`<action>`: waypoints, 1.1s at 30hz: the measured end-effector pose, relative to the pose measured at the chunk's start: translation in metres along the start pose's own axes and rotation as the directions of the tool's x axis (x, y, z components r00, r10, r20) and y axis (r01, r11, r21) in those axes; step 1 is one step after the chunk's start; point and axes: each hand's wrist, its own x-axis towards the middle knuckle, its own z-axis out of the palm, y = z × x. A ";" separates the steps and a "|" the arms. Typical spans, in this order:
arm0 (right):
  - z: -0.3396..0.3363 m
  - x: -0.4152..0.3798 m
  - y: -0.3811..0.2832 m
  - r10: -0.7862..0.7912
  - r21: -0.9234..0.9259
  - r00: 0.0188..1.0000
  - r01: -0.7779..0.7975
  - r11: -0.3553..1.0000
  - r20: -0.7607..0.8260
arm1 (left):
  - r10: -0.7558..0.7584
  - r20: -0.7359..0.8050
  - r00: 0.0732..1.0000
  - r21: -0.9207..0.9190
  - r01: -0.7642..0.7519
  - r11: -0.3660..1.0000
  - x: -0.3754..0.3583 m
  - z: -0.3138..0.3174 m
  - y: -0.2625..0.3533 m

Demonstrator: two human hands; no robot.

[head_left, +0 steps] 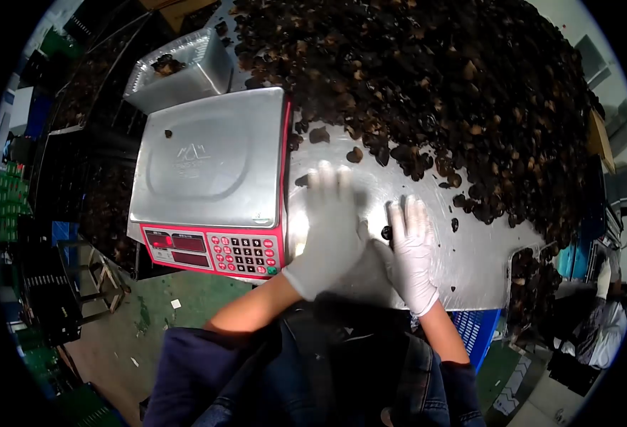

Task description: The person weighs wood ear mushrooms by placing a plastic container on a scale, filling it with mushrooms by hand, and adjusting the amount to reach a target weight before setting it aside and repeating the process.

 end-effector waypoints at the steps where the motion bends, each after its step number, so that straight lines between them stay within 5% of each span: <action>1: -0.003 0.001 -0.004 -0.084 0.003 0.996 0.084 0.996 0.020 | -0.197 -0.082 0.977 0.016 0.199 0.980 0.005 0.009 -0.006; 2: -0.004 -0.003 -0.005 -0.093 0.004 0.996 0.093 0.996 0.020 | -0.384 -0.165 0.908 0.012 0.391 0.920 0.008 0.017 -0.010; 4: -0.007 -0.007 -0.003 -0.087 0.038 0.985 0.082 0.996 0.146 | -0.417 -0.132 0.899 -0.033 0.416 0.909 0.004 0.031 -0.019; 6: -0.018 0.006 0.001 -0.057 0.008 0.995 0.057 0.998 0.078 | -0.450 -0.097 0.888 -0.080 0.444 0.893 0.004 0.032 -0.020; 8: -0.038 0.037 0.009 -0.032 0.196 0.991 0.057 0.979 -0.131 | -0.273 0.046 0.961 0.041 0.271 0.962 0.002 0.027 -0.020; 10: -0.041 0.077 0.019 0.039 0.254 0.976 0.017 0.967 -0.216 | -0.247 -0.084 0.965 0.124 0.256 0.959 -0.002 0.043 -0.021; 12: -0.034 0.108 0.026 0.083 0.182 0.958 -0.033 0.983 -0.275 | -0.051 -0.149 0.988 -0.073 0.040 0.997 -0.004 0.044 -0.020; 14: -0.010 0.128 0.051 0.103 0.181 0.990 -0.084 0.980 -0.098 | -0.055 -0.156 0.986 -0.046 0.049 0.998 -0.002 0.051 -0.010; 17: -0.009 0.118 0.058 0.075 0.305 0.950 0.023 0.952 -0.304 | -0.055 0.181 0.982 -0.084 0.071 0.994 0.003 0.047 0.001; 18: -0.016 0.108 0.056 0.080 0.364 0.936 0.053 0.930 -0.342 | -0.057 0.177 0.983 -0.088 0.074 0.993 0.001 0.043 0.004; 20: -0.029 0.088 0.051 0.139 0.446 0.953 -0.003 0.895 -0.271 | 0.208 -0.090 0.974 -0.191 -0.222 0.956 -0.003 0.039 0.007; 21: -0.037 0.078 0.047 0.144 0.511 0.963 -0.008 0.859 -0.228 | 0.210 -0.092 0.973 -0.197 -0.224 0.954 -0.003 0.043 0.005; 23: -0.035 0.064 0.052 0.116 0.481 0.981 -0.029 0.876 -0.153 | -0.100 -0.094 0.990 0.126 0.112 0.986 -0.001 0.054 -0.003; 24: -0.034 0.059 0.055 0.065 0.438 0.984 0.014 0.899 -0.166 | -0.092 -0.096 0.991 0.124 0.104 0.987 0.002 0.047 -0.006; 27: -0.044 0.053 0.057 0.052 0.364 0.996 -0.020 0.931 -0.077 | -0.158 -0.044 0.986 0.553 0.156 0.818 0.004 0.025 -0.013; 28: -0.046 0.052 0.060 0.056 0.387 0.997 -0.029 0.922 -0.060 | -0.156 -0.045 0.987 0.555 0.155 0.818 0.005 0.023 -0.011; 30: -0.047 0.051 0.064 0.041 0.379 0.996 -0.006 0.926 -0.083 | -0.306 0.211 0.928 0.342 0.223 0.913 0.007 0.020 -0.009; 31: -0.048 0.051 0.066 0.026 0.368 0.994 0.015 0.930 -0.105 | -0.302 0.207 0.930 0.343 0.220 0.913 0.005 0.024 -0.010; 33: -0.050 0.050 0.071 0.070 0.410 0.990 -0.013 0.912 -0.123 | -0.178 0.115 0.977 0.066 0.171 0.983 -0.004 0.040 -0.010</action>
